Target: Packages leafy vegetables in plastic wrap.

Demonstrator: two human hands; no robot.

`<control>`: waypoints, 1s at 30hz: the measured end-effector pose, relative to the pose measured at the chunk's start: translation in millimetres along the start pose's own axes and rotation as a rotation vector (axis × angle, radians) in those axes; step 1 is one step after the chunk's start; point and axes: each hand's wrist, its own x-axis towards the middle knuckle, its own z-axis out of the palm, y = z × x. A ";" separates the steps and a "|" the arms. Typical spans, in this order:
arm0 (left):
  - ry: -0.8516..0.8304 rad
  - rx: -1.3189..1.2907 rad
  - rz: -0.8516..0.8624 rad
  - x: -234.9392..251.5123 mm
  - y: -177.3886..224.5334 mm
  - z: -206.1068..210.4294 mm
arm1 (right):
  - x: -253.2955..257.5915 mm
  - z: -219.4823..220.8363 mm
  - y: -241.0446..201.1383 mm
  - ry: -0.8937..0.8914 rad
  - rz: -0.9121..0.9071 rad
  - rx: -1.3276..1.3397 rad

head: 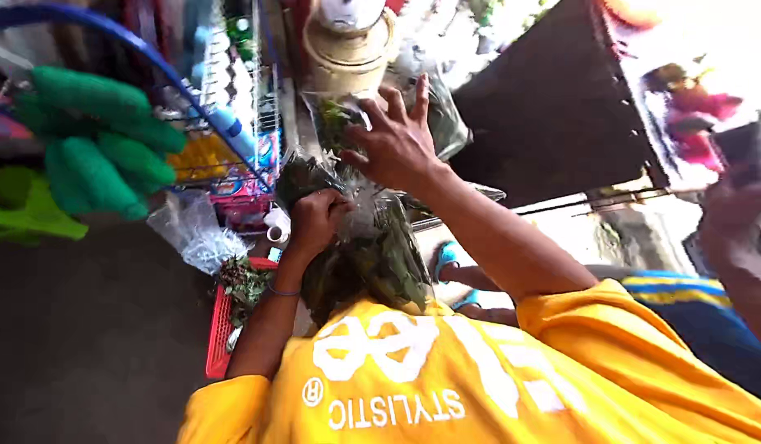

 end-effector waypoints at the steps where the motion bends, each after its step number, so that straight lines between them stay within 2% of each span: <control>1: -0.034 0.005 0.065 10.0 2.4 6.6 | -7.4 -3.1 19.0 -0.083 0.120 -0.006; 4: -0.121 0.034 0.180 47.2 12.1 29.8 | -29.5 -2.5 70.6 -0.270 0.346 0.071; 5: -0.146 0.028 0.191 63.0 14.6 38.7 | -36.1 -4.4 87.8 -0.236 0.366 0.120; 6: -0.166 0.010 0.190 79.0 17.9 47.5 | -44.6 -7.4 104.9 -0.124 0.358 0.176; 9: -0.174 -0.052 0.169 129.6 31.4 71.4 | -75.8 -32.8 145.1 0.372 0.296 0.281; 10: -0.168 -0.067 0.167 147.5 37.0 78.1 | -85.9 -43.2 154.7 0.469 0.297 0.308; 11: -0.165 -0.084 0.173 167.0 43.7 84.4 | -93.9 -52.3 164.3 0.484 0.317 0.337; 14: -0.172 -0.122 0.224 220.4 66.9 108.4 | -102.4 -58.4 204.1 0.331 0.406 0.397; 19: -0.212 -0.090 0.275 298.2 99.6 153.7 | -100.2 -56.2 284.3 0.329 0.461 0.443; 22: -0.225 -0.010 0.422 334.9 117.5 173.5 | -103.9 -69.8 309.7 0.305 0.540 0.552; 26: -0.304 0.081 0.637 375.8 137.1 205.6 | -116.8 -57.3 338.5 0.418 0.674 0.615; 30: -0.376 0.100 0.765 412.0 168.5 238.0 | -128.6 -53.7 357.2 0.617 0.838 0.894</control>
